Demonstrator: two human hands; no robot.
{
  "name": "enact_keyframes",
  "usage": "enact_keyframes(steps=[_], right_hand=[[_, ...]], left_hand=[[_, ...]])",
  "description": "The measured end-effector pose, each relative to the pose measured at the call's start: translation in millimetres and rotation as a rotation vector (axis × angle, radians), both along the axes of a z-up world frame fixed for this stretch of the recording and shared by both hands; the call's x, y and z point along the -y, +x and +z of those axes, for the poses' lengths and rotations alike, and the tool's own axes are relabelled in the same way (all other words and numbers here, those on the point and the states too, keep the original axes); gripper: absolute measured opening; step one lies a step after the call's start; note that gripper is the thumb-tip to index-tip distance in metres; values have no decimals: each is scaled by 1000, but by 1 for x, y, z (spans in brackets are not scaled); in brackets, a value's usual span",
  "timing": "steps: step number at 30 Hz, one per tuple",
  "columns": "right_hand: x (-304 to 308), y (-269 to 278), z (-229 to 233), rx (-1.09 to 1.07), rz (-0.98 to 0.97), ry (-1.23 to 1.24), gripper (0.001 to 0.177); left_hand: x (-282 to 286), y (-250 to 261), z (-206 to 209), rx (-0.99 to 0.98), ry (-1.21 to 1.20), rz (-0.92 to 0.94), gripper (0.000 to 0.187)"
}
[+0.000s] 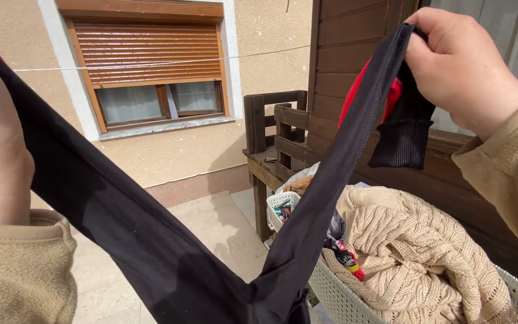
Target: The person takes a pair of green shorts from a laundry basket and places them on a drying rack. They then pick up a pair of black pants with red stripes, unfold them, and hang them on a clothesline using clothespins. Finally, they take a pair of black underwear and place it on the drying rack.
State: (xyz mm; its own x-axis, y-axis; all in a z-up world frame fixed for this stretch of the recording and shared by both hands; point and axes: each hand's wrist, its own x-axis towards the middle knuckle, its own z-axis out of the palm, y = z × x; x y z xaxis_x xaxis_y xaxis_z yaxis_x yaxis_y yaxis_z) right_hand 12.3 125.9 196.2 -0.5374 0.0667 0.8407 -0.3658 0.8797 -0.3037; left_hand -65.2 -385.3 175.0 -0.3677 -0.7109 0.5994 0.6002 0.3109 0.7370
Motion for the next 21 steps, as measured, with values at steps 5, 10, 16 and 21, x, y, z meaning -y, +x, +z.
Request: enact_keyframes(steps=[5, 10, 16, 21], right_hand=[[24, -16, -15, 171, 59, 7, 16], [50, -27, -35, 473, 288, -290, 24], [78, -30, -49, 969, 620, -694, 15], [97, -23, -56, 1030, 710, -787, 51]], left_hand=[[-45, 76, -4, -252, -680, 148, 18], [-55, 102, 1, 18, -666, 104, 45], [-48, 107, -15, 248, -622, 78, 54], [-52, 107, -24, 108, -745, 52, 36]])
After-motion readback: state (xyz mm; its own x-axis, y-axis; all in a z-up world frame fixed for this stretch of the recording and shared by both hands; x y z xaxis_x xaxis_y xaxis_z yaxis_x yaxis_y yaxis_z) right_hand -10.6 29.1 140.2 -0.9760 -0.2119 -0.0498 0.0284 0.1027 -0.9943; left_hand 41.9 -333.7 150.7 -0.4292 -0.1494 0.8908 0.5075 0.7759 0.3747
